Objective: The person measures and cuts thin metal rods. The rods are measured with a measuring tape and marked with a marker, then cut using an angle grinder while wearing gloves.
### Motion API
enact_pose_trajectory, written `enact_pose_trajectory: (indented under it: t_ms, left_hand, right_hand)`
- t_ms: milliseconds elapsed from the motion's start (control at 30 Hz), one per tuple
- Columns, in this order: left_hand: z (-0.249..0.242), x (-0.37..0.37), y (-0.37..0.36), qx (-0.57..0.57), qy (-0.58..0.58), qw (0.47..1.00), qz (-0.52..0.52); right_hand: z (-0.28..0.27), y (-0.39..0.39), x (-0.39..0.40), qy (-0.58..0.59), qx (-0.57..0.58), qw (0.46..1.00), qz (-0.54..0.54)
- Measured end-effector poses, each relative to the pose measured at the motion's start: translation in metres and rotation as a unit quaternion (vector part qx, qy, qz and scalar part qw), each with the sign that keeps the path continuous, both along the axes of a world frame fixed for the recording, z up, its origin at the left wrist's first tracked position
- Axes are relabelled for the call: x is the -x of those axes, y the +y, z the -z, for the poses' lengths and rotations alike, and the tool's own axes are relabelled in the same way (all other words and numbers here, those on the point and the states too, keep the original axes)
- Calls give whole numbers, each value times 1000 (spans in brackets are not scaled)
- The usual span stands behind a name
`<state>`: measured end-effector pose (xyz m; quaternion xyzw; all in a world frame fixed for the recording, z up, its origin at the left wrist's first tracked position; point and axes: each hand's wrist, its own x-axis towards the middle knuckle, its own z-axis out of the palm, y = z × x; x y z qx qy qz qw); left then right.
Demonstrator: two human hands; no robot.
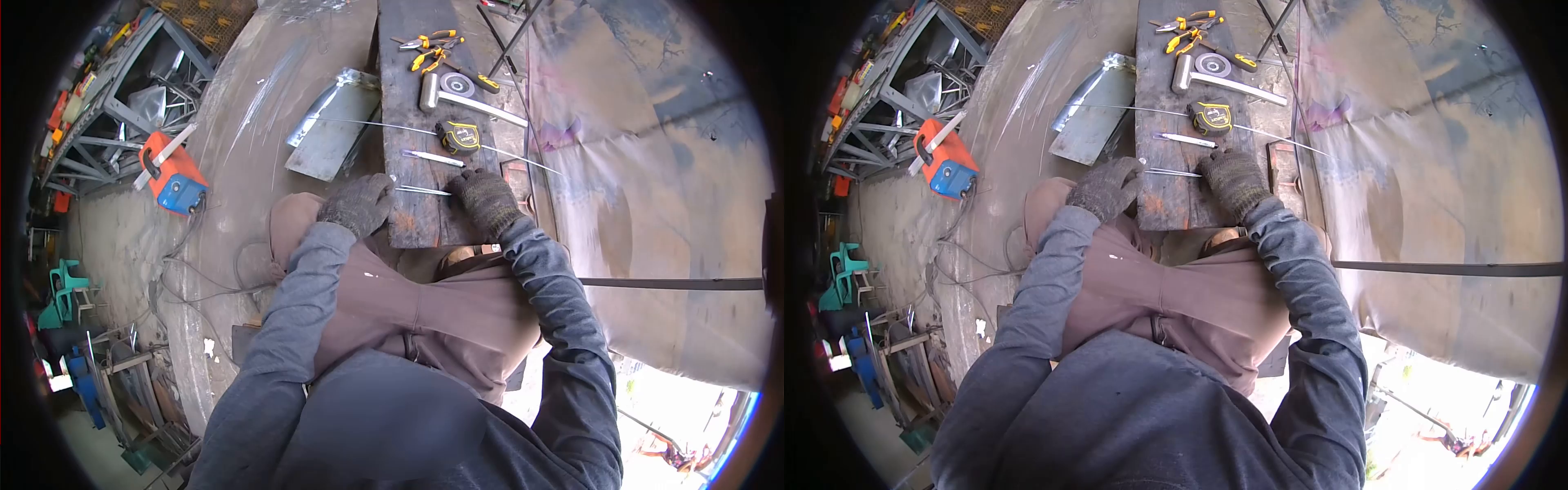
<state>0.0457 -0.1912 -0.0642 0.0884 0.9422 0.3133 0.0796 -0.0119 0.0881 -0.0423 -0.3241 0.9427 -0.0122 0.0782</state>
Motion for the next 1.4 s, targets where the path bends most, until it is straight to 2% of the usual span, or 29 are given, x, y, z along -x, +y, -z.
enact_pose_trajectory:
  t_ms: [67, 200, 233, 267, 300, 367, 433, 500, 567, 633, 733, 800, 867, 1000, 1100, 1167, 1233, 1300, 1367, 1400]
  left_hand:
    - [1, 1, 0, 23, 8, 1000, -6]
    - [-44, 7, 2, 34, -27, 999, -29]
    - [-48, 13, -4, -49, -8, 998, -32]
    - [-50, 22, -10, -133, 11, 991, -34]
    - [-49, 31, -15, -136, 15, 990, -31]
    - [-44, 56, -26, -143, 27, 989, -32]
    - [-45, 83, -28, -134, 38, 990, -32]
    - [-48, 111, -22, -158, 6, 986, -59]
    - [-33, 140, -19, -169, 47, 982, -76]
    - [-18, 163, -17, -225, 141, 947, -182]
    - [-22, 165, -14, -181, 164, 955, -167]
    - [-16, 165, -11, -167, 173, 959, -149]
    - [-6, 165, -8, -44, 203, 975, -85]
    - [1, 164, -10, -12, 185, 979, -86]
    - [-1, 168, -17, -42, 138, 985, -91]
    - [0, 166, -20, -32, 128, 986, -101]
    - [0, 164, -20, -28, 128, 986, -102]
    - [-3, 163, -20, 1, 107, 990, -96]
    - [-6, 161, -22, 3, 97, 992, -82]
    - [-8, 160, -22, 12, 68, 995, -78]
  right_hand:
    - [-2, 3, -1, 8, 29, 1000, 3]
    - [-32, 9, -7, 20, 100, 995, 14]
    - [-40, 12, -6, 23, 97, 995, 15]
    - [-47, 15, -5, 36, 141, 989, 28]
    - [-52, 18, 0, 48, 186, 981, 41]
    - [-66, 26, 21, 98, 186, 977, 30]
    - [-81, 29, 42, 132, 200, 969, 64]
    - [-83, 25, 70, 152, 207, 964, 68]
    - [-84, 14, 95, 160, 132, 975, 76]
    - [-82, -7, 108, 164, 102, 978, 74]
    - [-63, -30, 127, 124, 40, 990, 59]
    - [-49, -33, 136, 103, 49, 993, 36]
    - [-43, -35, 140, 78, 58, 995, 23]
    - [-44, -35, 147, 45, 70, 995, 50]
    - [-35, -35, 150, 67, 77, 994, 39]
    - [-39, -33, 151, 32, 76, 996, 44]
    - [-42, -25, 154, 35, 123, 989, 78]
    - [-34, -4, 166, 93, 202, 970, 99]
    - [-47, 15, 167, 96, 199, 967, 126]
    - [-46, 28, 169, 58, 179, 967, 171]
